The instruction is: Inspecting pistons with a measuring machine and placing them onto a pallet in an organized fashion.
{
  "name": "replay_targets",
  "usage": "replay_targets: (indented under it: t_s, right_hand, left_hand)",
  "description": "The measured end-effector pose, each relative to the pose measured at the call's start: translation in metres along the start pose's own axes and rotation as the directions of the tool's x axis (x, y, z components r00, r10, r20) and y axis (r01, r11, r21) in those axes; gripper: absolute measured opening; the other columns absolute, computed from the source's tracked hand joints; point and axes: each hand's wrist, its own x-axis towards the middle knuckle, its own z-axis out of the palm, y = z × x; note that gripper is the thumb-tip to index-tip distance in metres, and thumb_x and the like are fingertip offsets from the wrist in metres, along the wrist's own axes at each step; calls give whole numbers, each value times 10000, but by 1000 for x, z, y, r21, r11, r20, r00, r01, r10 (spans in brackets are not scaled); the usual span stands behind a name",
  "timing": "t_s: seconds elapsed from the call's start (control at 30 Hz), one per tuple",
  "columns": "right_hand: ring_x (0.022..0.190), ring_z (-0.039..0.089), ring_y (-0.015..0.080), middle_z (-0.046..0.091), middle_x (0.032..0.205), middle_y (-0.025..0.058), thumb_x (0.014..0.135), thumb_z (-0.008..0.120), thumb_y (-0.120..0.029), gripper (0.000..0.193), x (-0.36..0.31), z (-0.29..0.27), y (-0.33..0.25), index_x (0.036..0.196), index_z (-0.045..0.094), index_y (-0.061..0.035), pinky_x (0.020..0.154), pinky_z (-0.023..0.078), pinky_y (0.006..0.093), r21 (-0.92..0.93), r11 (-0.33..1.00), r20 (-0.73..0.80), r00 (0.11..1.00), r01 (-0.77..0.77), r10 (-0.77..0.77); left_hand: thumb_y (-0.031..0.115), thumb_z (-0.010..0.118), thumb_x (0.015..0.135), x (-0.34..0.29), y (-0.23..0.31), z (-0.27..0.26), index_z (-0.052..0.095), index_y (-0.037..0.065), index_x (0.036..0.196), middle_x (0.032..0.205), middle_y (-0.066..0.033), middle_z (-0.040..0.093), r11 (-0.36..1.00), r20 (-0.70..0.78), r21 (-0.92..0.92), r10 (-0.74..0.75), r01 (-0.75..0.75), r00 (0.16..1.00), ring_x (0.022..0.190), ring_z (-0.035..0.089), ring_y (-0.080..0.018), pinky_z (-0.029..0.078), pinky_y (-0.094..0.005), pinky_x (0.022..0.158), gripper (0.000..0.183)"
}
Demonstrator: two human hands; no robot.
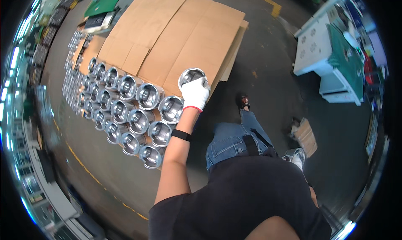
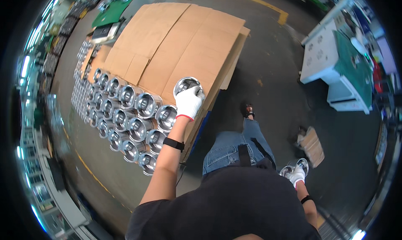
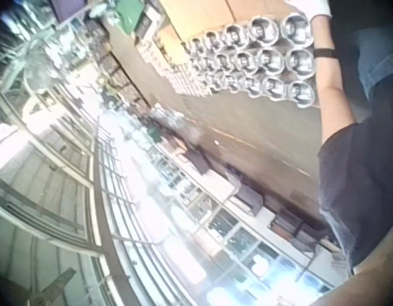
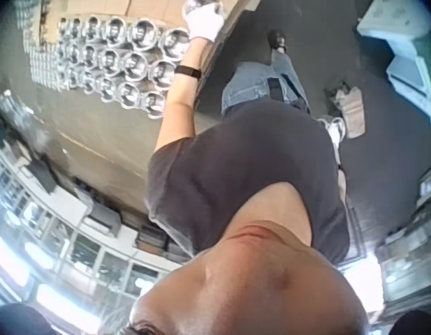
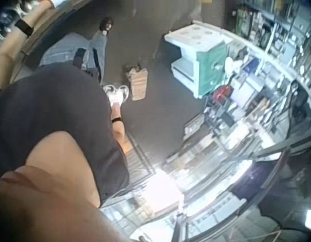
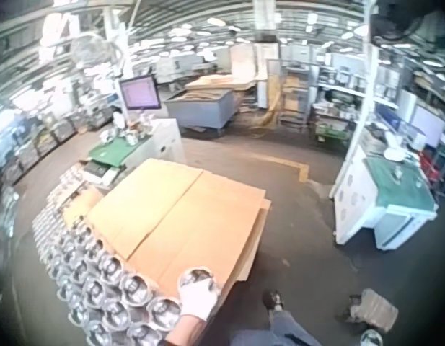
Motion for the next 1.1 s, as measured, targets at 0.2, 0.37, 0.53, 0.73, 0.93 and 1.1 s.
replay_targets:
  t_s: [0.2,0.37,0.53,0.73,0.93,1.1]
  right_hand:
    - [1124,621,348,632,1231,209,696,814,-381,796,103,-131,-51,1339,511,-22,965,492,378,-503,846,-204,926,179,-317]
    - [1015,650,405,663,1077,242,730,737,-250,599,167,-255,-184,1248,554,-12,910,520,452,-583,733,-50,885,350,-462]
    - [875,648,418,665,932,233,673,703,-150,431,204,-322,-305,1074,610,-21,817,522,492,-651,445,-38,560,615,-828]
    - [851,649,404,662,911,227,621,668,-98,428,162,-337,-475,1035,625,0,780,518,485,-641,-3,200,164,768,-966]
    - [851,662,384,668,865,224,641,656,-72,267,108,-281,-602,902,674,-15,765,526,465,-534,-309,435,-57,787,-899]
    - [930,657,360,674,1023,197,744,650,-106,330,64,-228,-668,1072,652,-66,789,532,461,-459,-493,540,-208,739,-815]
  left_hand:
    - [293,632,821,28,0,7,745,151,981,893,-147,721,997,29,2,-72,72,997,855,691,-355,525,-433,826,242]
    - [265,667,799,22,6,-12,736,167,1030,909,-172,712,985,124,99,-156,145,980,846,689,-348,534,-437,789,261]
    - [248,677,795,17,12,0,727,162,1086,911,-181,707,976,21,15,-220,219,975,844,677,-362,522,-459,784,308]
    - [237,649,813,19,15,5,700,151,1110,923,-177,698,959,-6,41,-279,279,960,867,666,-352,506,-474,779,313]
    - [226,633,814,18,17,13,681,124,1081,922,-154,680,954,-79,54,-291,295,954,877,651,-333,494,-484,745,289]
    - [222,663,805,18,17,16,686,133,1105,920,-138,671,947,-123,62,-306,316,944,860,641,-316,471,-467,738,314]
